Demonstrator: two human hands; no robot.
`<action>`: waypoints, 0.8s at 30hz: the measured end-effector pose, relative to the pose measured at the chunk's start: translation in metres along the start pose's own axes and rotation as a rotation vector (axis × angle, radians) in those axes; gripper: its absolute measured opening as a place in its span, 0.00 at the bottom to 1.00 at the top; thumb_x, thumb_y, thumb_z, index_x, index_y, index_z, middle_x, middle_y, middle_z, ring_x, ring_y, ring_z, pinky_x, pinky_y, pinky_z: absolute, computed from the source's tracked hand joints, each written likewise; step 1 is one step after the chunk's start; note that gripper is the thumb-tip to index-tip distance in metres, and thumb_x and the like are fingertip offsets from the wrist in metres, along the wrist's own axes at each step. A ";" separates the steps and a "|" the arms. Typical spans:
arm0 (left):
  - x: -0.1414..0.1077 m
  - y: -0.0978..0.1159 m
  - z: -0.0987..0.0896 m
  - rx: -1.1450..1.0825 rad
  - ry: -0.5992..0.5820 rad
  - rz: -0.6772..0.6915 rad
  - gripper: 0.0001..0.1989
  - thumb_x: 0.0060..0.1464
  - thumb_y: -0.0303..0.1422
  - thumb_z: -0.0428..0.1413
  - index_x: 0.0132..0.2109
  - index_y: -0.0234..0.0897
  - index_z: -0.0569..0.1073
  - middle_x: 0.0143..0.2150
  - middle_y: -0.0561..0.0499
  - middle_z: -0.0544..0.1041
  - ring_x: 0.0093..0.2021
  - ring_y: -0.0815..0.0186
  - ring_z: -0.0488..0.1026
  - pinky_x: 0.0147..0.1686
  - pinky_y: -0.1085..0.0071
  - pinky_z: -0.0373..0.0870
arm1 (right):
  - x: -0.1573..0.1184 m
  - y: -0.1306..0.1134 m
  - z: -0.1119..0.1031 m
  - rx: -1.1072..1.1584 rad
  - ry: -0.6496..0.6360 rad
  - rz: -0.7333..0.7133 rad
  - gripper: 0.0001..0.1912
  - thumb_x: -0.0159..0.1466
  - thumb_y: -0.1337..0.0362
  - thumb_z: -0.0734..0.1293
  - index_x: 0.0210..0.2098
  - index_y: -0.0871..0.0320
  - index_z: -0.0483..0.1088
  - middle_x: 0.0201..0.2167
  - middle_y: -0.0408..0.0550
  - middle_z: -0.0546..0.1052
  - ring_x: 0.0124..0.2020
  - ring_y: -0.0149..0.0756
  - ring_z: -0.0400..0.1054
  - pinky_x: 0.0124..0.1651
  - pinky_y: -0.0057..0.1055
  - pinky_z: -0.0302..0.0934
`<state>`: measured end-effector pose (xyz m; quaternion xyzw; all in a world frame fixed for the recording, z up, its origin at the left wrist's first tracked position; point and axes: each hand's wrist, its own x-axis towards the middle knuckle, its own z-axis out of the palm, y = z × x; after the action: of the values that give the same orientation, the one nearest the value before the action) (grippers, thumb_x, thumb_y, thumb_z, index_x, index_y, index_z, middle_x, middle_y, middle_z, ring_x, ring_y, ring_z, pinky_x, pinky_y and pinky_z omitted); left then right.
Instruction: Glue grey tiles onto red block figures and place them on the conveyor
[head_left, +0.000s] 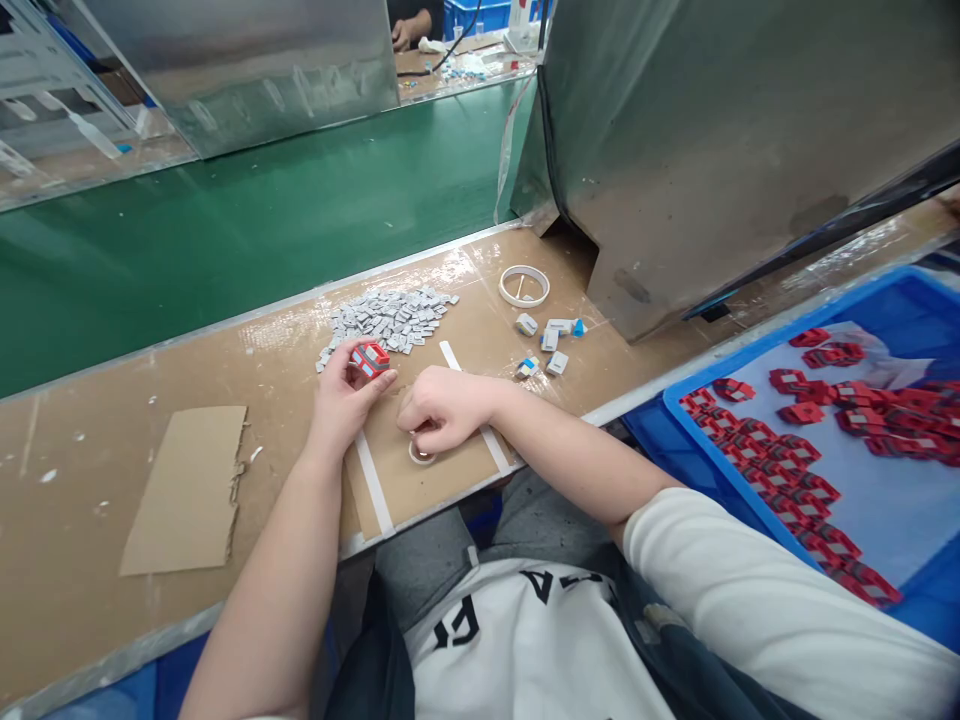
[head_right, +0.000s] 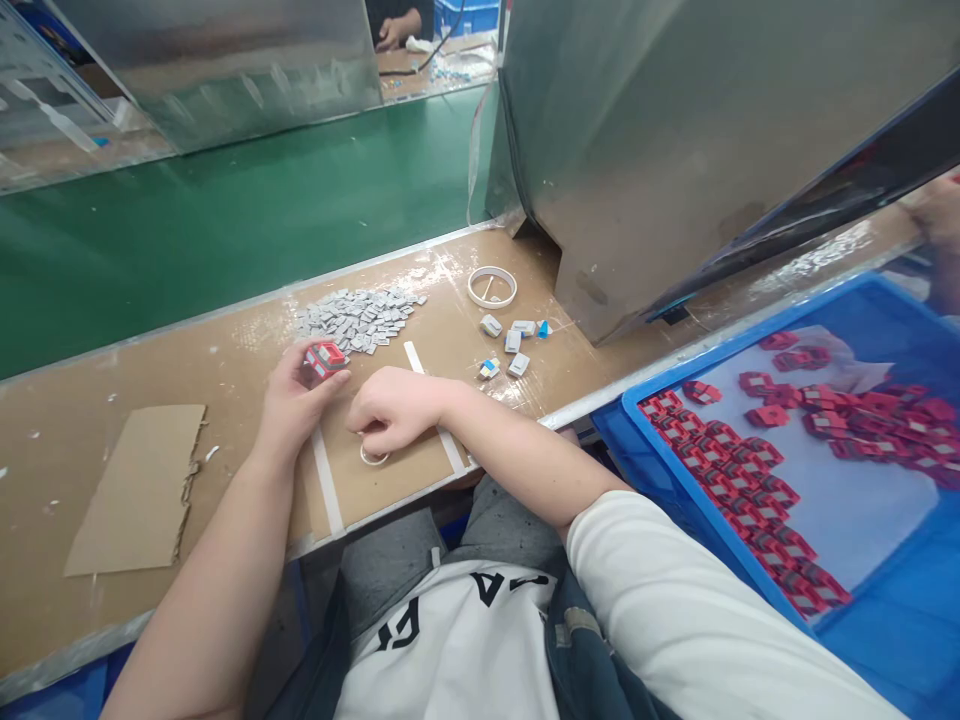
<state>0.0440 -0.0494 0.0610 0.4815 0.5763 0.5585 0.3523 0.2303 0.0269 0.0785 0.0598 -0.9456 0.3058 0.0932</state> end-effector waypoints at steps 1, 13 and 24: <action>0.000 -0.001 -0.001 0.012 0.005 -0.007 0.23 0.47 0.31 0.71 0.51 0.39 0.78 0.43 0.51 0.77 0.40 0.64 0.74 0.43 0.72 0.71 | 0.000 0.000 0.000 -0.010 -0.013 0.006 0.15 0.59 0.64 0.64 0.20 0.55 0.54 0.21 0.42 0.69 0.25 0.33 0.56 0.32 0.33 0.45; -0.001 -0.008 -0.004 0.155 0.015 -0.042 0.26 0.49 0.34 0.70 0.56 0.42 0.77 0.45 0.49 0.77 0.36 0.66 0.72 0.29 0.76 0.66 | 0.002 -0.003 0.006 -0.045 -0.024 -0.083 0.12 0.63 0.66 0.62 0.24 0.55 0.59 0.25 0.44 0.74 0.29 0.35 0.62 0.35 0.34 0.47; 0.000 -0.009 -0.006 0.231 -0.029 -0.041 0.28 0.51 0.39 0.70 0.59 0.41 0.76 0.46 0.49 0.80 0.34 0.66 0.71 0.33 0.73 0.66 | 0.001 -0.001 0.005 -0.067 -0.021 -0.020 0.15 0.60 0.64 0.63 0.21 0.56 0.54 0.22 0.44 0.70 0.26 0.34 0.57 0.33 0.34 0.45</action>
<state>0.0375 -0.0507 0.0533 0.5151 0.6414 0.4741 0.3138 0.2292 0.0230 0.0750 0.0691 -0.9557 0.2722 0.0882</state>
